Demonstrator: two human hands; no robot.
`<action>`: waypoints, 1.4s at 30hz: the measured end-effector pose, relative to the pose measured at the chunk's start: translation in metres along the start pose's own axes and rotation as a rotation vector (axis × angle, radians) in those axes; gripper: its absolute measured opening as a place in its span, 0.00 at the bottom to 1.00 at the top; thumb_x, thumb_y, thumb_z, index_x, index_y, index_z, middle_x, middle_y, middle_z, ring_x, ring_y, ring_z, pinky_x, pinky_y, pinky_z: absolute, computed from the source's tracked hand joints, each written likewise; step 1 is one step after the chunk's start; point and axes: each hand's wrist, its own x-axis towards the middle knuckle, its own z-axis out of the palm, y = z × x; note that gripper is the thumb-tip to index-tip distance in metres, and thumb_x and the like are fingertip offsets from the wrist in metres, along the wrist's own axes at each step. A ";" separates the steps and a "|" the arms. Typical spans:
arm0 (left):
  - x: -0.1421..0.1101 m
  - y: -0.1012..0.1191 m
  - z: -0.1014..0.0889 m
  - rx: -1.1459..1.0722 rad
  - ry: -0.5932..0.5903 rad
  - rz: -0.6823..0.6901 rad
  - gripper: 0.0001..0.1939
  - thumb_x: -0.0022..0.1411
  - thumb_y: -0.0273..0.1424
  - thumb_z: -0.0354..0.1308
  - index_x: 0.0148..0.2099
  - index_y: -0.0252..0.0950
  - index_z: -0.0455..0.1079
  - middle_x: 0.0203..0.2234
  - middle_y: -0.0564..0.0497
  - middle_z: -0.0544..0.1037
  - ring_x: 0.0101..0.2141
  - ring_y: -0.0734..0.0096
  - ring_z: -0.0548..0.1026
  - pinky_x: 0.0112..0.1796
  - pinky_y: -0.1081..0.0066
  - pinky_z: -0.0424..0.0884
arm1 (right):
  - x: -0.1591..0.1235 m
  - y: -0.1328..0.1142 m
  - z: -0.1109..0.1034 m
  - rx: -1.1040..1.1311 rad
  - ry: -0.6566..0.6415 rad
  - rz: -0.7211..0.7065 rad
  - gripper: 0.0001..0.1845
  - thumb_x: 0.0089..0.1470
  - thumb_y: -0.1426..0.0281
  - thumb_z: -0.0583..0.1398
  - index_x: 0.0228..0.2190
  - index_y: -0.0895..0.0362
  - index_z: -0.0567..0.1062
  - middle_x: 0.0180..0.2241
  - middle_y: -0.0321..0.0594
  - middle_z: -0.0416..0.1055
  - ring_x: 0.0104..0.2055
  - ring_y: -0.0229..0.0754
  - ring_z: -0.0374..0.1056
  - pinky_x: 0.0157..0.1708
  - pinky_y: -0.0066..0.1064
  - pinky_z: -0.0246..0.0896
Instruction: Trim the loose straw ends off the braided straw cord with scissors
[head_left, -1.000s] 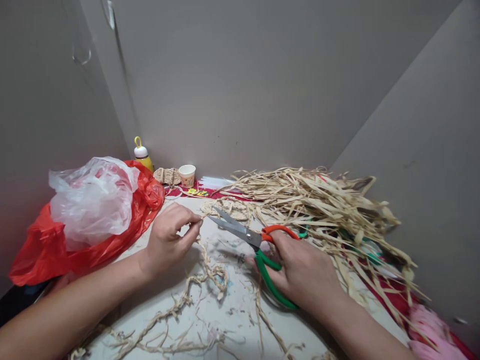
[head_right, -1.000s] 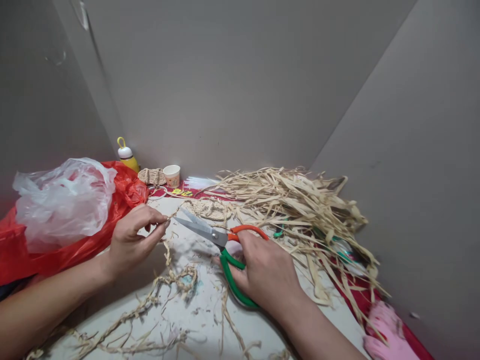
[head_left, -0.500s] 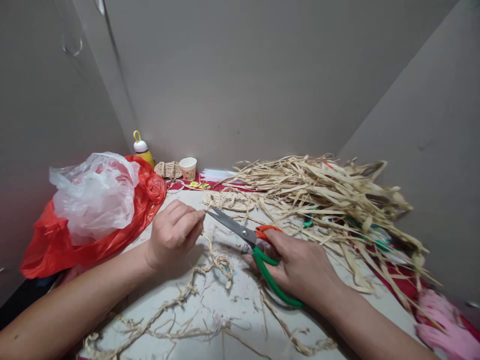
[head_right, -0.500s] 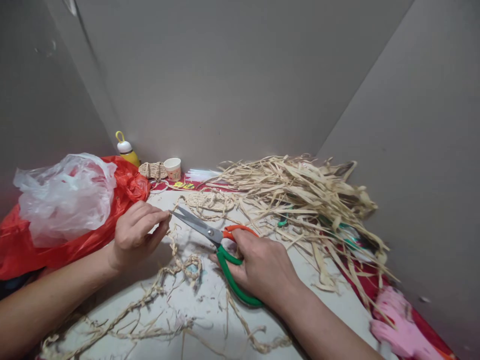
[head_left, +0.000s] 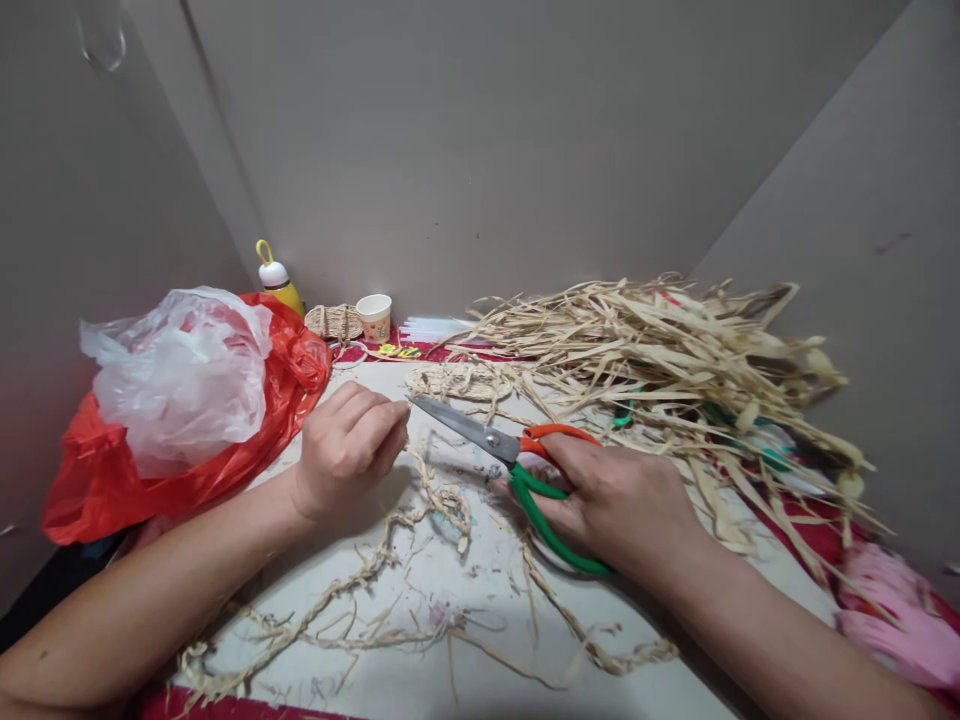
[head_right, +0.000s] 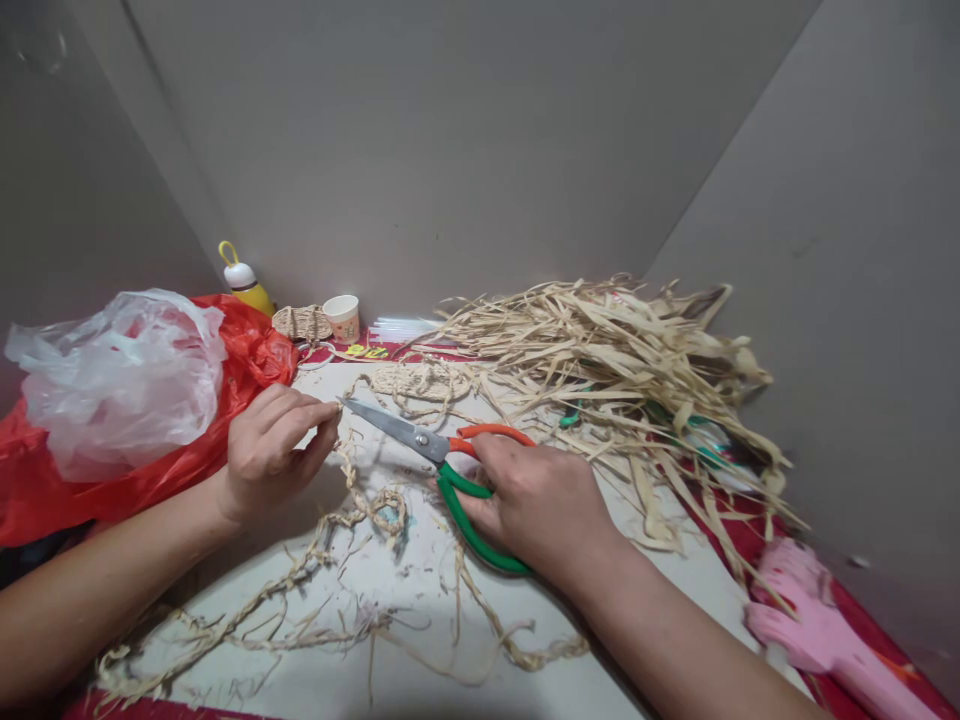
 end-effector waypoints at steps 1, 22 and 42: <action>0.000 0.000 0.001 0.003 -0.004 0.000 0.06 0.56 0.21 0.55 0.37 0.34 0.68 0.24 0.49 0.75 0.26 0.71 0.69 0.30 0.71 0.66 | 0.000 0.000 0.000 0.003 0.001 0.004 0.22 0.52 0.50 0.54 0.23 0.55 0.71 0.16 0.36 0.68 0.18 0.40 0.64 0.21 0.31 0.41; 0.011 0.011 0.005 -1.457 -0.329 -1.255 0.09 0.51 0.31 0.66 0.32 0.33 0.70 0.22 0.54 0.74 0.24 0.78 0.72 0.27 0.78 0.65 | 0.017 -0.018 -0.022 1.120 -0.113 0.726 0.16 0.43 0.56 0.64 0.27 0.55 0.67 0.24 0.35 0.70 0.23 0.37 0.64 0.23 0.28 0.60; 0.005 0.040 0.008 -1.745 -0.701 -1.426 0.10 0.49 0.26 0.66 0.34 0.31 0.69 0.26 0.47 0.78 0.24 0.76 0.73 0.28 0.77 0.64 | 0.023 -0.037 -0.036 1.420 0.087 0.929 0.21 0.39 0.61 0.68 0.29 0.54 0.64 0.25 0.30 0.65 0.22 0.33 0.66 0.26 0.28 0.64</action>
